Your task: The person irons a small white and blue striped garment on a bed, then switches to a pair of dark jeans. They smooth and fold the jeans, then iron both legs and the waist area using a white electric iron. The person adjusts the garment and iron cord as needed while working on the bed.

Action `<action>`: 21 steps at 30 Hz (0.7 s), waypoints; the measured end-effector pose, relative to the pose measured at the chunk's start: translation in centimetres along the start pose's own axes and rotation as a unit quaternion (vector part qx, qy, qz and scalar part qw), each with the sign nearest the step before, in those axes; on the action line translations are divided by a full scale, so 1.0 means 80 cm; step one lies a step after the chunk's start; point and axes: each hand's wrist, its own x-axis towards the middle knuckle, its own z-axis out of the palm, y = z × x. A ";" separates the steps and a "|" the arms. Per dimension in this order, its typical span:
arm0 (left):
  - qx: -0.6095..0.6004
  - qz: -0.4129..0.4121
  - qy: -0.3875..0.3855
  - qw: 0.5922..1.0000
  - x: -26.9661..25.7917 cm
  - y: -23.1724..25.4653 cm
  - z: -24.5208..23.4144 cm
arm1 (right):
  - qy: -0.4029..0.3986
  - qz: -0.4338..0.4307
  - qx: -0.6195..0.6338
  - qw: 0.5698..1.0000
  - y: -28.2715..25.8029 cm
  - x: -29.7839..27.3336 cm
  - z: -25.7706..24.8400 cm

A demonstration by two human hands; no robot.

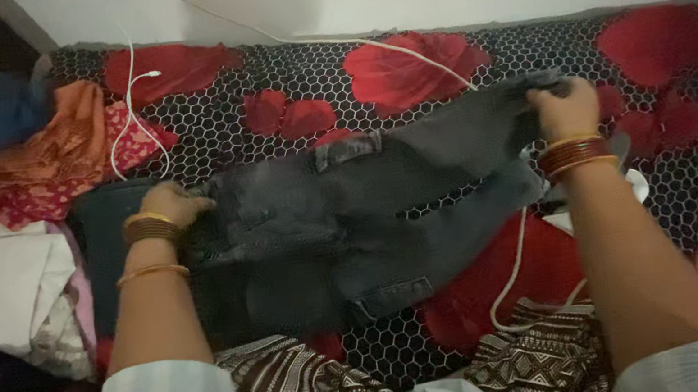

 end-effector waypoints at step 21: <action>0.246 0.398 0.041 0.883 -0.089 0.189 0.071 | -0.414 -0.188 -0.307 0.836 -0.062 -0.095 0.041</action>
